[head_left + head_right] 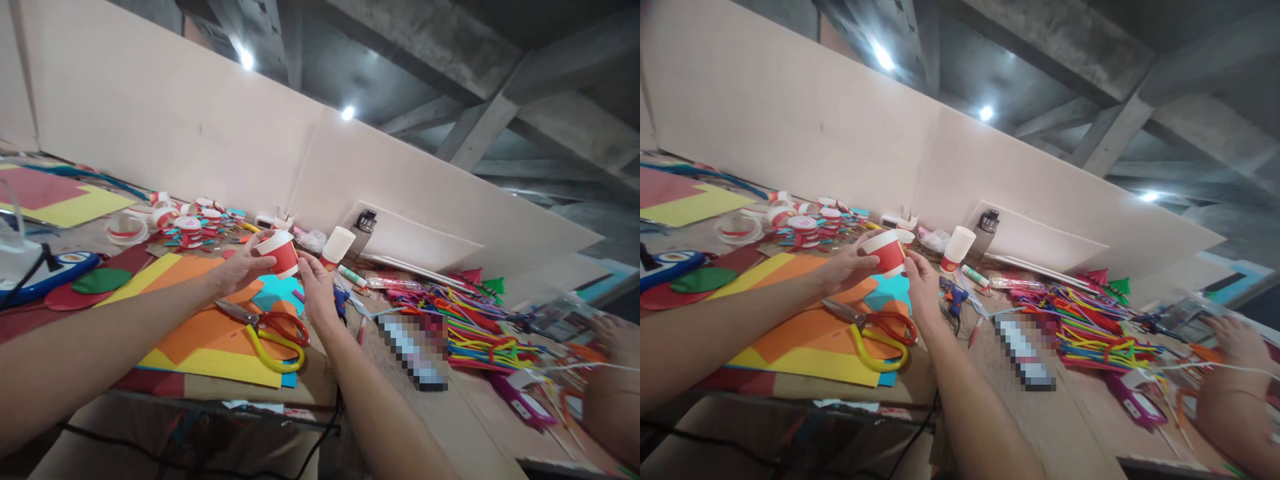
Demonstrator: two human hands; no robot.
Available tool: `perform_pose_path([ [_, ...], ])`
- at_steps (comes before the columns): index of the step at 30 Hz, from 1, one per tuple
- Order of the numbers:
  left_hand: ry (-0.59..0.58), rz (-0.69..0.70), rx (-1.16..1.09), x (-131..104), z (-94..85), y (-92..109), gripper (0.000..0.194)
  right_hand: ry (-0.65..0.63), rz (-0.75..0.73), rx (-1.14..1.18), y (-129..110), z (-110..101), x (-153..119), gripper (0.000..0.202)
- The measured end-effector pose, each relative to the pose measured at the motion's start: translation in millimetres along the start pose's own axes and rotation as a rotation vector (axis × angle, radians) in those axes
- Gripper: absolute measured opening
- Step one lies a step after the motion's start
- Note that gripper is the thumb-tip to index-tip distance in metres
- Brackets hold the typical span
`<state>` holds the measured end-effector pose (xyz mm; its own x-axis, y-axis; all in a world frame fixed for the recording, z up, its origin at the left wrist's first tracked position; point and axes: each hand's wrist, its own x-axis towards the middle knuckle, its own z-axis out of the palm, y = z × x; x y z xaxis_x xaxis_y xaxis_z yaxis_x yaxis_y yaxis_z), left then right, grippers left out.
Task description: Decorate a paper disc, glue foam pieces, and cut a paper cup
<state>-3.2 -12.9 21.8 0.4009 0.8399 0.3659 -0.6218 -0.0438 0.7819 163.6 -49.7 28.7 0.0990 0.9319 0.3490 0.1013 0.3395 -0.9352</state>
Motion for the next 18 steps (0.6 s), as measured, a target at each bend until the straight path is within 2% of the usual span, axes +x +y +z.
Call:
perform_pose_path([
  [7,-0.032,-0.053,-0.062,4.2,-7.2,-1.4,0.036,0.056,0.041,-0.127,-2.8,1.5,-2.3,0.022],
  [12,0.121,-0.089,-0.146,8.1,-15.4,8.2,0.031,0.06,-0.02,-0.168,-7.7,-2.4,-3.5,0.025],
  [14,0.206,-0.067,-0.174,12.1,-19.9,16.9,0.034,0.041,-0.046,-0.187,-8.1,-4.2,-3.8,0.027],
  [18,0.286,0.01,-0.179,20.5,-30.0,38.1,0.044,0.011,-0.094,-0.266,-3.8,-8.0,-3.8,0.037],
])
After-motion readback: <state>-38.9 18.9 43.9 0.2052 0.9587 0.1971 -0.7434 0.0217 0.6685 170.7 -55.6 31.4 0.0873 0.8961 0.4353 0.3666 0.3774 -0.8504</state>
